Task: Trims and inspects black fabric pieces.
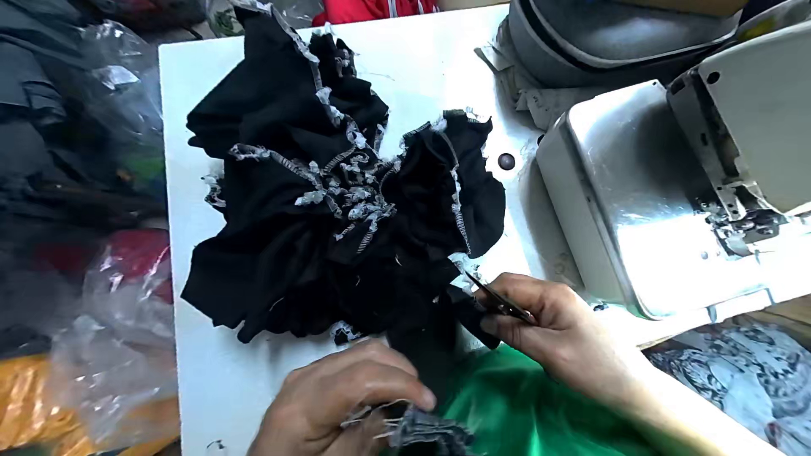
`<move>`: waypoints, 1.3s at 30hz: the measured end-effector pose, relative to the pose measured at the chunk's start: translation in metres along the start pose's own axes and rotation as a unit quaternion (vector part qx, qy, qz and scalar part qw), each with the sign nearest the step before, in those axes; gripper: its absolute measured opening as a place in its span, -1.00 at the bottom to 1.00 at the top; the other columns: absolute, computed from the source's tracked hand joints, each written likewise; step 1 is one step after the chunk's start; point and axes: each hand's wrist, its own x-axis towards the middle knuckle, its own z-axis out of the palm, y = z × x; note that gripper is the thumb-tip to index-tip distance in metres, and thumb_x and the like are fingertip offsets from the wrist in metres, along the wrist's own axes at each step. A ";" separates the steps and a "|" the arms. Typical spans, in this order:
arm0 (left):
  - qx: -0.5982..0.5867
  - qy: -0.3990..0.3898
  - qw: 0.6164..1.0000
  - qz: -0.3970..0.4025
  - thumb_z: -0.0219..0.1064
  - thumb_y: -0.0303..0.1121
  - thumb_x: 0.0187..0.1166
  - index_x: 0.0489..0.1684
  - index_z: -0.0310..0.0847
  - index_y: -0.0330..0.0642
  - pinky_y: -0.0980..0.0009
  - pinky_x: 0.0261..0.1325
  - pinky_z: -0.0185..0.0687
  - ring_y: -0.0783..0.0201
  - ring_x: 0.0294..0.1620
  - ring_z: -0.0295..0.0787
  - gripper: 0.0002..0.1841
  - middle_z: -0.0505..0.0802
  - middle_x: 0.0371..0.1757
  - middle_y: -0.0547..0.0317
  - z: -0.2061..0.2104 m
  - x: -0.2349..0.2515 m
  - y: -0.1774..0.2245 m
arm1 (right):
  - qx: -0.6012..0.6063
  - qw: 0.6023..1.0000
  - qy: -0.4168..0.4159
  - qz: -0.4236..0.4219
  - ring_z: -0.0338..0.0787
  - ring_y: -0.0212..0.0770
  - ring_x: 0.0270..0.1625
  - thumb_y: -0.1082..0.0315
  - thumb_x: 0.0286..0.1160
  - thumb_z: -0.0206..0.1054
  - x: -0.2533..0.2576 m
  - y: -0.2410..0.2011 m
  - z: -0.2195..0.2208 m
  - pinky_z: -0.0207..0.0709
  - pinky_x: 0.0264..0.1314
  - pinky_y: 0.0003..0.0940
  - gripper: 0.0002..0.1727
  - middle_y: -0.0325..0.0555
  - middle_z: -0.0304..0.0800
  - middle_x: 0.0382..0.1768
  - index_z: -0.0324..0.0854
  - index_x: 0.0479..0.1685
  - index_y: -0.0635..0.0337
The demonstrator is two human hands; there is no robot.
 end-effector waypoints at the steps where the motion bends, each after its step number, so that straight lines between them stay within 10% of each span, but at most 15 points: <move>1: -0.006 0.012 1.000 0.009 0.17 -0.14 0.78 -0.04 0.70 0.00 0.76 0.18 0.55 0.73 0.07 0.68 -0.78 0.80 -0.08 0.46 0.008 0.005 -0.001 | -0.002 1.000 -0.011 -0.006 0.58 -0.71 -0.29 0.39 0.54 0.29 -0.001 0.000 0.000 0.42 -0.26 -0.80 -0.83 -0.40 0.70 -0.30 0.81 -0.13 0.15; 10: -0.084 0.181 0.973 -0.113 0.38 -0.08 0.56 0.00 0.71 0.35 0.78 0.08 0.68 0.80 -0.04 0.76 -0.85 0.84 -0.07 0.82 0.056 0.019 -0.010 | -0.075 0.990 -0.022 -0.118 0.72 -0.48 -0.20 0.47 0.52 0.21 -0.014 0.000 0.001 0.55 -0.12 -0.63 -0.70 -0.13 0.83 -0.21 0.79 0.09 0.25; 18: -0.084 0.118 0.981 -0.127 0.38 -0.02 0.55 -0.02 0.83 0.24 0.76 0.11 0.65 0.79 0.03 0.72 -0.79 0.84 -0.04 0.72 0.044 0.011 -0.016 | -0.105 0.980 -0.039 -0.167 0.76 -0.33 -0.16 0.56 0.38 0.23 -0.012 0.001 0.003 0.59 -0.07 -0.53 -0.63 -0.06 0.83 -0.21 0.79 0.14 0.27; 23: -0.017 0.107 0.992 -0.061 0.32 0.08 0.60 -0.19 0.77 0.25 0.68 0.35 0.58 0.69 0.34 0.61 -0.78 0.75 0.23 0.68 0.035 0.008 -0.025 | -0.066 0.989 -0.027 -0.133 0.68 -0.60 -0.27 0.42 0.57 0.27 -0.013 0.002 -0.006 0.53 -0.16 -0.75 -0.76 -0.20 0.82 -0.25 0.77 0.08 0.22; 32: -0.088 0.212 0.971 -0.072 0.34 -0.06 0.60 0.09 0.82 0.44 0.81 0.13 0.64 0.84 0.03 0.75 -0.79 0.87 0.01 0.87 0.046 0.012 -0.020 | -0.085 0.981 0.171 -0.031 0.59 -0.68 -0.51 0.09 0.61 0.27 -0.032 0.016 -0.036 0.47 -0.54 -0.77 -0.74 -0.53 0.71 -0.38 0.75 0.11 -0.11; 35: -0.094 0.219 0.968 -0.074 0.34 -0.07 0.60 0.07 0.82 0.43 0.81 0.13 0.64 0.83 0.02 0.76 -0.79 0.88 0.00 0.86 0.047 0.014 -0.021 | 0.038 0.998 0.045 -0.029 0.47 -0.75 -0.49 -0.29 0.70 0.01 -0.045 0.010 -0.034 0.35 -0.47 -0.79 -0.38 -0.49 0.60 -0.49 0.72 0.12 0.04; 39: -0.101 0.214 0.969 -0.072 0.33 -0.07 0.61 0.11 0.81 0.45 0.82 0.14 0.64 0.84 0.03 0.75 -0.78 0.87 0.03 0.88 0.049 0.016 -0.020 | 0.119 0.985 -0.120 0.026 0.41 -0.66 -0.51 -0.08 0.89 -0.23 -0.047 0.007 -0.021 0.31 -0.45 -0.72 -0.35 -0.40 0.52 -0.49 0.64 0.22 0.25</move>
